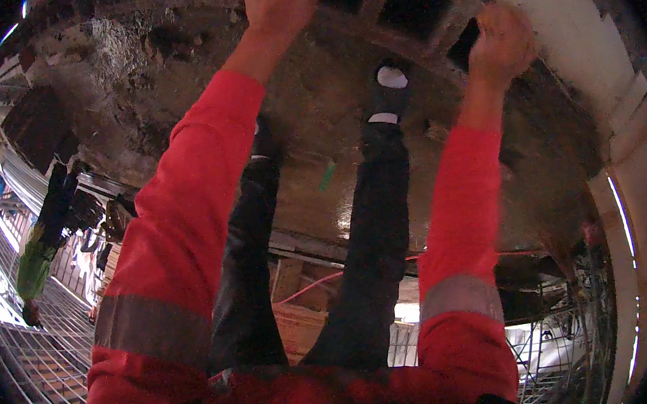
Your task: The person places a hollow concrete block onto a wall under construction. They then use a trowel to apply mortar to the joints and smooth the surface of the block.
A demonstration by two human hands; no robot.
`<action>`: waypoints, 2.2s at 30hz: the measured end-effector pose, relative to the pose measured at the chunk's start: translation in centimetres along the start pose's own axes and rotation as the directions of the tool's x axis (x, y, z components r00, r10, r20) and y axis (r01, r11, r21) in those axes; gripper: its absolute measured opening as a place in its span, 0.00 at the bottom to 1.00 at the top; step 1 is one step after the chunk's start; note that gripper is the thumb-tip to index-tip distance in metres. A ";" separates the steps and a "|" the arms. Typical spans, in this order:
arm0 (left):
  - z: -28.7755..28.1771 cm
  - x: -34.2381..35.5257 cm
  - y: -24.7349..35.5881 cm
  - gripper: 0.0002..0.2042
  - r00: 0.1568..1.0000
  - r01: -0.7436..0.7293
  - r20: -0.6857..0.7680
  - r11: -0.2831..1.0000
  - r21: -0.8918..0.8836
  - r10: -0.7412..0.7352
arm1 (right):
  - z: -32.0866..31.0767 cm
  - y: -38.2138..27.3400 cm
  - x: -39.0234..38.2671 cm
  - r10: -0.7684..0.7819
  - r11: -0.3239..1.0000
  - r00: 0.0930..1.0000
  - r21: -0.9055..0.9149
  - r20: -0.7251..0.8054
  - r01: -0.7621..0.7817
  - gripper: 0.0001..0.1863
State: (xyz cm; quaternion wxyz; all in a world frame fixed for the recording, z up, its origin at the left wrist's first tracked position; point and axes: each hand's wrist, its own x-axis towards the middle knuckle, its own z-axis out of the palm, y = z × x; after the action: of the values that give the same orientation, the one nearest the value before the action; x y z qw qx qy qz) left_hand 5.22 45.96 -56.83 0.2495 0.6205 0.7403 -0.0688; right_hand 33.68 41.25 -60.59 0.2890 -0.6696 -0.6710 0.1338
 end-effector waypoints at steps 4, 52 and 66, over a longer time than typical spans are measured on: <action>0.4 0.2 -0.7 0.13 1.000 0.030 0.008 0.985 -0.170 -0.029 | -3.9 -1.3 -6.2 0.768 0.633 0.588 0.447 -0.255 -0.633 0.18; 5.6 -13.7 -11.5 0.15 0.916 0.146 -0.335 0.962 -0.231 -0.219 | -3.0 8.3 -7.2 0.611 0.786 0.707 -0.384 0.356 -0.485 0.30; 14.2 -4.3 -48.8 0.25 0.709 0.589 -0.333 0.782 -0.206 -0.622 | -6.9 19.6 -6.5 0.146 0.769 0.651 -0.500 0.745 0.399 0.27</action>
State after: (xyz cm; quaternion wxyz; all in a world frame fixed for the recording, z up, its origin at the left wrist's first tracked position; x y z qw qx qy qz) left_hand -36.78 25.56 -77.30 0.0896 0.3332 0.9386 0.0073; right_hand 53.32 34.83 -67.52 -0.2433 -0.5573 -0.7806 0.1444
